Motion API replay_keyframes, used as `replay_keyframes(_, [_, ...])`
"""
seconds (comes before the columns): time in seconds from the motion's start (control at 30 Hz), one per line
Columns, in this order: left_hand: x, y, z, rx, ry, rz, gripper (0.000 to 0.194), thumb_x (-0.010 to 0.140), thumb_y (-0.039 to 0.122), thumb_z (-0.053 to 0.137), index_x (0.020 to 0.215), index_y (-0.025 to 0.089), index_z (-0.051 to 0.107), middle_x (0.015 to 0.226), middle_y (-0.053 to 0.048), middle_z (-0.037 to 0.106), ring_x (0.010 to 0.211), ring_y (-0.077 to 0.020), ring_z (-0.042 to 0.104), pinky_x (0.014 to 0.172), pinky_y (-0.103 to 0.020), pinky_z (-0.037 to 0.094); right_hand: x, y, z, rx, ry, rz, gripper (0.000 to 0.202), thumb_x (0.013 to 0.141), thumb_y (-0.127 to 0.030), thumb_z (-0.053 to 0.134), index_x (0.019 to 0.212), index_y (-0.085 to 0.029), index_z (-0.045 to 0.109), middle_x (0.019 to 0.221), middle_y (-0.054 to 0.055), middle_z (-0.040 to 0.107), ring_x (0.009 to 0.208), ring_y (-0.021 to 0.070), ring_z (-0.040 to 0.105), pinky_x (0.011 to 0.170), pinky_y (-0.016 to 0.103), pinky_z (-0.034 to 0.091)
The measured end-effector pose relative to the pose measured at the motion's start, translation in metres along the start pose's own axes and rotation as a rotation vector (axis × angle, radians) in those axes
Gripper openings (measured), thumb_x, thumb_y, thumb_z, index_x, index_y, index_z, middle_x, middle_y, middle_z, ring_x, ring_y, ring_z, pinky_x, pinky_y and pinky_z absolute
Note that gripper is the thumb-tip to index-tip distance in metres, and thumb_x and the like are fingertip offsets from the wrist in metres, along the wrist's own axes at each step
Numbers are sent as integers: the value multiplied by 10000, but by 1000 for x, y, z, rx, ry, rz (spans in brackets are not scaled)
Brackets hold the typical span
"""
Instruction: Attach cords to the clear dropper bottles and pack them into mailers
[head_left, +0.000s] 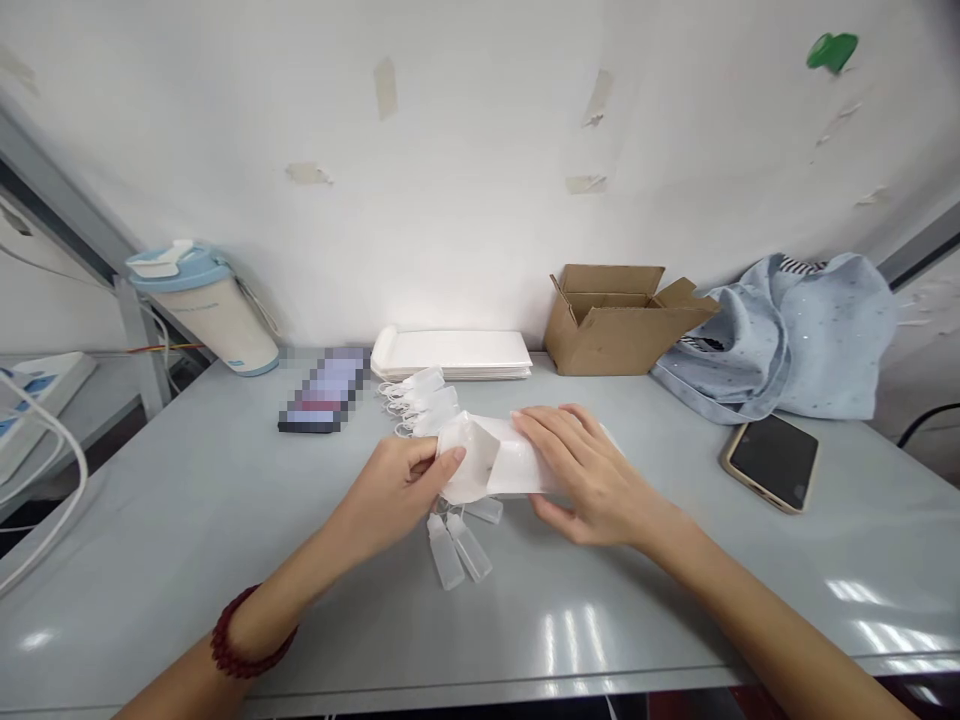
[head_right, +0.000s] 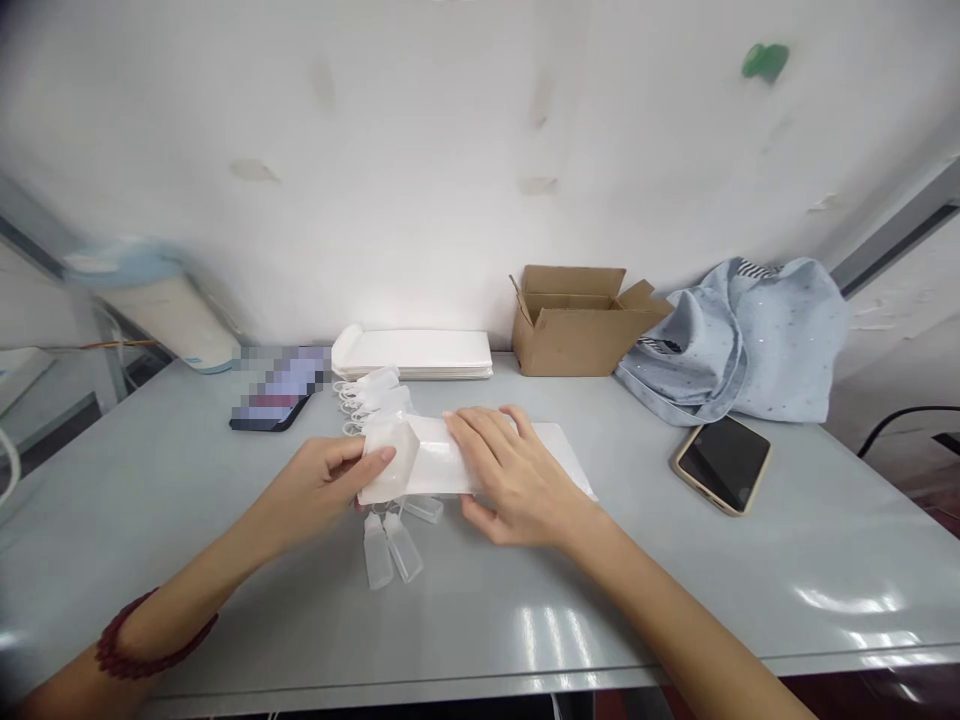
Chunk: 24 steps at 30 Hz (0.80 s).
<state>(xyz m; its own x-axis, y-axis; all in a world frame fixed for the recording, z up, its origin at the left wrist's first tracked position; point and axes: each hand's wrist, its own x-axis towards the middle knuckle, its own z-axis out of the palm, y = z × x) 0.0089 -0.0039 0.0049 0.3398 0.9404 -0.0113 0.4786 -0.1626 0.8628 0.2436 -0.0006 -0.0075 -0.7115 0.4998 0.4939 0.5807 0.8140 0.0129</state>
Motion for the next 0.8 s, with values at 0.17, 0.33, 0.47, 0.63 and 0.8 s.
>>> replay_keyframes(0.17, [0,1,8,-143,13,-39,426,882,420,463,537,173,428,454,56,431,419,-78,426,419,-187,334,1,-8,11,-112,-1,11,586,791,-114,430,1352,-19,290,1282,244,510,1200,352,443,877,523,403])
replay_keyframes(0.33, [-2,4,16,-226,29,-55,451,915,443,410,552,177,434,481,43,472,448,-94,467,459,-209,391,2,-17,17,-196,-12,-15,417,864,-9,313,1262,-24,437,1238,235,561,1163,311,497,872,506,424])
replay_keyframes(0.47, [-4,3,16,-124,147,46,380,947,391,366,704,171,558,566,18,551,520,-113,519,517,-227,439,1,-15,15,-196,-38,-9,399,877,-10,308,1228,-51,494,1239,220,571,1146,298,520,866,508,437])
replay_keyframes(0.63, [-5,-3,20,250,263,500,190,886,169,493,1049,181,591,1024,-89,616,928,-188,583,750,-306,509,0,-11,13,-204,36,4,394,861,9,318,1167,-76,551,1181,190,618,1099,270,562,856,471,448])
replay_keyframes(0.8, [2,-16,29,512,317,811,330,844,29,516,1155,139,533,1105,-136,609,1073,-229,554,890,-396,511,1,-12,14,-218,174,-29,353,848,24,340,1074,-86,588,1107,154,673,1026,231,619,837,414,458])
